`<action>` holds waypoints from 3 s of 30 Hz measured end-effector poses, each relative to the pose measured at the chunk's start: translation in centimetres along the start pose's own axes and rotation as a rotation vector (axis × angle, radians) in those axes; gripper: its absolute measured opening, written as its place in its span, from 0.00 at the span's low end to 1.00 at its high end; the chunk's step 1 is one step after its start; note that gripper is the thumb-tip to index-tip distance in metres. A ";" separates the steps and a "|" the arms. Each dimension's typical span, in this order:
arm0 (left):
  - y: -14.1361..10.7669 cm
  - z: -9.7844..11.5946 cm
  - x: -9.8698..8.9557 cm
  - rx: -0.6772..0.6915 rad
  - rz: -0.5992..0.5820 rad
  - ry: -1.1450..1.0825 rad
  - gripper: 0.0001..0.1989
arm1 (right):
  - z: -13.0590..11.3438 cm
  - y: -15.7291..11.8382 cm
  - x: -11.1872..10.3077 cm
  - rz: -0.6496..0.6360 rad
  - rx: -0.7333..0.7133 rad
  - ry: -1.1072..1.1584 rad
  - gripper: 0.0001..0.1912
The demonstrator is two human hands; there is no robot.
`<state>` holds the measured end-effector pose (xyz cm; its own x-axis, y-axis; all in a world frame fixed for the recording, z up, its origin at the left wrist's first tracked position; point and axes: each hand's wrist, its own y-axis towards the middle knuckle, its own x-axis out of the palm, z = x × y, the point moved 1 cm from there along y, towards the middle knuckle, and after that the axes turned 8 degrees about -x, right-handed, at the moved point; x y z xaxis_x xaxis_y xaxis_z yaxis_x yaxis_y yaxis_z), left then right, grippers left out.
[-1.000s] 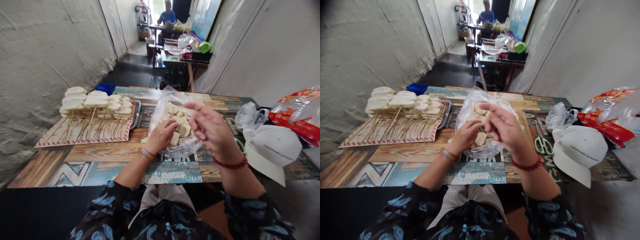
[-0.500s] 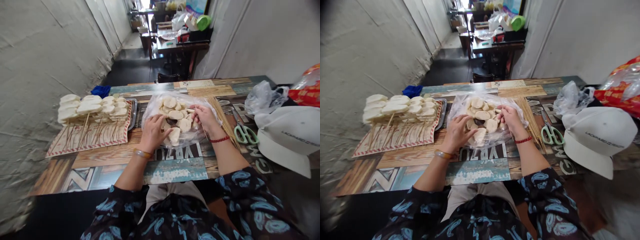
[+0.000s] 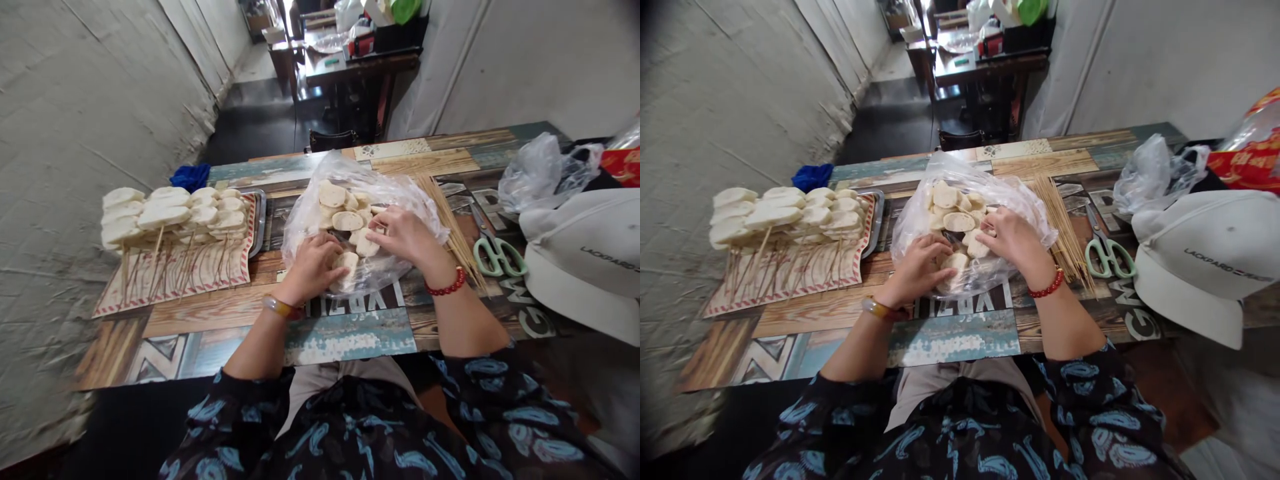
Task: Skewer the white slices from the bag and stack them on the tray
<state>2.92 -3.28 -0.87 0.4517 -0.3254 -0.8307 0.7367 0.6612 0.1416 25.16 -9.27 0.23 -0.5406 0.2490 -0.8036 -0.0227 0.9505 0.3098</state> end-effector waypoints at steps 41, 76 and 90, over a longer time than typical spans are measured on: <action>0.0 -2.3 -1.5 -0.493 0.496 -0.964 0.22 | -0.9 -0.3 -1.5 0.225 0.077 0.632 0.23; -0.4 -0.4 -2.5 -0.492 0.309 -1.703 0.17 | -7.0 -1.9 2.1 -0.159 -0.222 0.547 0.14; -0.4 -0.2 -2.5 -0.476 0.316 -1.684 0.20 | -7.6 -2.3 2.6 -0.101 -0.141 0.487 0.15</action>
<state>1.35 -2.60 1.00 0.7368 -0.2320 0.6350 0.4708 0.8502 -0.2356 17.42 -12.20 1.30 -0.8581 0.0098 -0.5134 -0.1902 0.9226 0.3356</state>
